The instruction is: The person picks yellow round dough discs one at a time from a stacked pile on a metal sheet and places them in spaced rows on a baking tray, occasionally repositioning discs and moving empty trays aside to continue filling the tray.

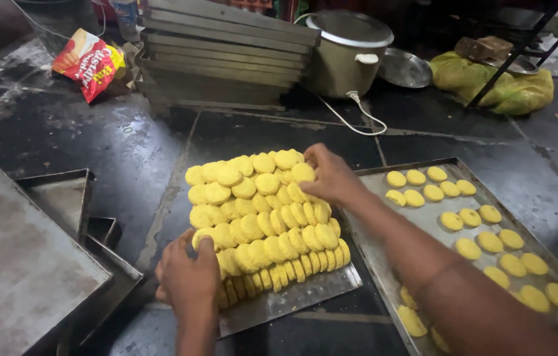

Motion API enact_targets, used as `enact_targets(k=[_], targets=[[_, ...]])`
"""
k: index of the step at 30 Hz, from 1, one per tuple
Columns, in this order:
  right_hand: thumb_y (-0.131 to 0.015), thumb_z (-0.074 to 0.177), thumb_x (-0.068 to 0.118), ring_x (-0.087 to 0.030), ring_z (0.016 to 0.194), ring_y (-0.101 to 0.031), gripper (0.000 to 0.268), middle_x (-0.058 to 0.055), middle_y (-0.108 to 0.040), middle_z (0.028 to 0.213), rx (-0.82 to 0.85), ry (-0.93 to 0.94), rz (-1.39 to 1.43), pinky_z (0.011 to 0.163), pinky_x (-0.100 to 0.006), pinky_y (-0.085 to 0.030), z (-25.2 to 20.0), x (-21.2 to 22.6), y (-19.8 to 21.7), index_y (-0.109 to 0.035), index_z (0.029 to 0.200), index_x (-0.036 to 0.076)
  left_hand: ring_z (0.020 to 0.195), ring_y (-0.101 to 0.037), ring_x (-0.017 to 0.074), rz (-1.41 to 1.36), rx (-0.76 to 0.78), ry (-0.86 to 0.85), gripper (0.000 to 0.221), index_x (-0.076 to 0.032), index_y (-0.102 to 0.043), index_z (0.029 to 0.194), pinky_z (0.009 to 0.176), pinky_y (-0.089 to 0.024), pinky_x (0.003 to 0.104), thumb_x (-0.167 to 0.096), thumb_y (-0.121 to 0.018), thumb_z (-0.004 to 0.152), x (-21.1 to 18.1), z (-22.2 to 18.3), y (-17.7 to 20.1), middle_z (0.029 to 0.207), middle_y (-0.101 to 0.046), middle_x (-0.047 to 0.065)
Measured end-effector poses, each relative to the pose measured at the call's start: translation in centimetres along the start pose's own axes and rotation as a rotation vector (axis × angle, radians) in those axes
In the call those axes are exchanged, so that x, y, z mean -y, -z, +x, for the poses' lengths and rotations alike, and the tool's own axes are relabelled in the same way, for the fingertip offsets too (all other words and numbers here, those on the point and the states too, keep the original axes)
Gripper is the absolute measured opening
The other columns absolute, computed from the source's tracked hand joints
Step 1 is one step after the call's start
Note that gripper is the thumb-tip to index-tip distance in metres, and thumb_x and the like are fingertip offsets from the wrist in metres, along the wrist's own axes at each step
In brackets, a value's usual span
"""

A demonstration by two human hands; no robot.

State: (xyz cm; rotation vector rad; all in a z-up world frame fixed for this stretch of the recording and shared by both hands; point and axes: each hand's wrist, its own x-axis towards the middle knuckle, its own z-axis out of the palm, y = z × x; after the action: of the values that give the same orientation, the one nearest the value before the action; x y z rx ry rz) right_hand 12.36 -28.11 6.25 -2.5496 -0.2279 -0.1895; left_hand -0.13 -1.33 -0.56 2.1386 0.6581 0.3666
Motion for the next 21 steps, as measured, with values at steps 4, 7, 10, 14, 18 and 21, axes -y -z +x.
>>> enact_targets(k=[4,7,10,14,18,21], targets=[[-0.08,0.072,0.028,-0.037,0.116,-0.065,0.066,-0.022,-0.067,0.122,-0.002,0.038,-0.045,0.098,-0.046,-0.052,0.3,0.4,-2.2,-0.048,0.126,0.007,0.137,-0.045,0.0328,-0.016,-0.011,0.008,0.05,-0.019,-0.069,0.129,0.112,-0.027,0.059,-0.045,-0.064,0.086,0.3,0.2,-0.1,0.139,-0.061,0.006],[-0.078,0.075,0.027,-0.039,0.118,-0.063,0.065,-0.023,-0.067,0.123,0.008,0.048,-0.056,0.1,-0.047,-0.05,0.3,1.0,-2.7,-0.046,0.128,0.008,0.136,-0.045,0.0336,-0.017,0.002,0.005,0.05,-0.019,-0.069,0.129,0.111,-0.028,0.06,-0.045,-0.064,0.086,0.1,0.2,-0.1,0.139,-0.061,0.006],[-0.076,0.078,0.028,-0.04,0.12,-0.062,0.066,-0.023,-0.065,0.126,0.033,0.02,-0.073,0.101,-0.047,-0.049,0.1,1.3,-2.9,-0.044,0.133,0.009,0.135,-0.046,0.0338,-0.016,0.012,-0.017,0.049,-0.019,-0.069,0.128,0.11,-0.029,0.062,-0.044,-0.064,0.086,0.1,-0.1,-0.3,0.139,-0.061,0.006],[-0.077,0.079,0.032,-0.038,0.12,-0.061,0.071,-0.022,-0.06,0.13,0.004,0.064,-0.019,0.099,-0.047,-0.049,-0.6,0.8,-2.8,-0.043,0.136,0.009,0.133,-0.048,0.0342,-0.013,-0.048,-0.155,0.048,-0.017,-0.07,0.126,0.11,-0.033,0.059,-0.042,-0.065,0.085,0.4,-0.2,-0.7,0.136,-0.062,0.007],[-0.076,0.081,0.031,-0.034,0.117,-0.063,0.06,-0.018,-0.055,0.133,-0.045,0.072,-0.068,0.096,-0.046,-0.051,-2.6,-1.0,-0.9,-0.049,0.13,0.009,0.129,-0.051,0.0357,0.071,-0.121,-0.252,0.044,-0.013,-0.071,0.12,0.103,-0.032,0.061,-0.034,-0.07,0.081,-2.1,-1.6,0.2,0.13,-0.065,0.009],[-0.074,0.082,0.033,-0.032,0.113,-0.064,0.056,-0.015,-0.053,0.131,-0.028,0.013,-0.124,0.094,-0.045,-0.053,-4.4,-5.5,0.5,-0.052,0.127,0.009,0.121,-0.057,0.0387,-0.024,-0.154,-0.511,0.041,-0.007,-0.068,0.121,0.104,-0.042,0.05,-0.022,-0.068,0.082,-4.2,-3.7,-0.4,0.124,-0.067,0.015]])
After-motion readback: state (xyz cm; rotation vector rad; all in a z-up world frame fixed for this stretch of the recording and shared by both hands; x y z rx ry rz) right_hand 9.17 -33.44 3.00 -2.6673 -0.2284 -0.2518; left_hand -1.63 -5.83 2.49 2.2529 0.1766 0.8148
